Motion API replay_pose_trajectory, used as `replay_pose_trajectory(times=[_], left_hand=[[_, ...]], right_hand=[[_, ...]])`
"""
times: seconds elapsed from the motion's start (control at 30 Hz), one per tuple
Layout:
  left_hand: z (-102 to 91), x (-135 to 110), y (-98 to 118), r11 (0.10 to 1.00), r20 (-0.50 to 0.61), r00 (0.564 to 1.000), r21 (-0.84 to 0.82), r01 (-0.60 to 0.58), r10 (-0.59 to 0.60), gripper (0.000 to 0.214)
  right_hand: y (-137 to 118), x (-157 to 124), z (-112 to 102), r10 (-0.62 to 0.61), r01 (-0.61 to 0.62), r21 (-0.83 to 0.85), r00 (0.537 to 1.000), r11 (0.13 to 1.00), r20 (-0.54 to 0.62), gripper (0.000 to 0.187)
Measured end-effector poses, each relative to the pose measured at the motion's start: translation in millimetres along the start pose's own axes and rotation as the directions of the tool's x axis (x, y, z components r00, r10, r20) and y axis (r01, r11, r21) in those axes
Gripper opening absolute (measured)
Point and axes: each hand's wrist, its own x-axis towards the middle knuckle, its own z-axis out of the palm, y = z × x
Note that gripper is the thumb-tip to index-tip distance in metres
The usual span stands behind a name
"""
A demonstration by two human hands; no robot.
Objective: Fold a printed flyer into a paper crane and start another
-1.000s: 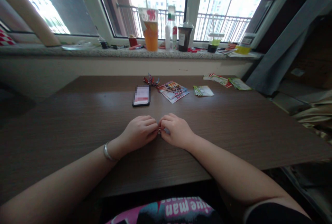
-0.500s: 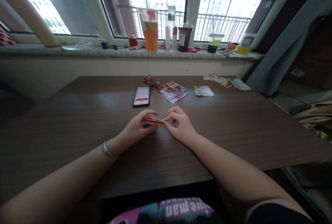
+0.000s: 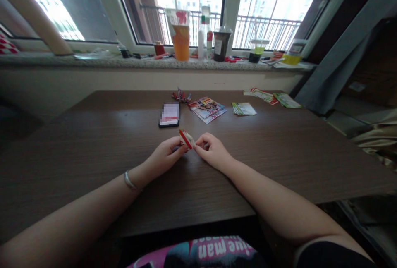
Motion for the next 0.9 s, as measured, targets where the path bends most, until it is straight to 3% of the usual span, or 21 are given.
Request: replay_pose_trajectory(times=[0.2,0.3,0.5,0.73,0.9], left_hand=[[-1.5,-1,3,0.998,0.042,0.999,0.058,-0.023,0.020,0.028],[-1.4,-1,3,0.998,0.073,0.997,0.042,-0.039,0.036,0.030],[-1.1,-1,4,0.998,0.103,0.992,0.009,-0.070,0.068,0.026],[1.1,-2,3,0.998,-0.082,0.997,0.057,0.017,-0.012,0.021],[0.0,-2,4,0.999,-0.110,0.994,0.025,0.032,-0.029,0.024]], right_hand=[[1,1,3,0.079,-0.093,0.106,0.989,0.990,0.129,0.024],[0,0,3,0.092,-0.110,0.124,0.986,0.986,0.139,0.028],[-5,-2,3,0.024,-0.032,0.060,0.992,0.998,0.126,0.025],[-14,-7,3,-0.120,0.128,-0.127,0.990,0.984,0.073,0.020],[-15,-8,3,-0.149,0.162,-0.170,0.985,0.972,0.087,0.022]])
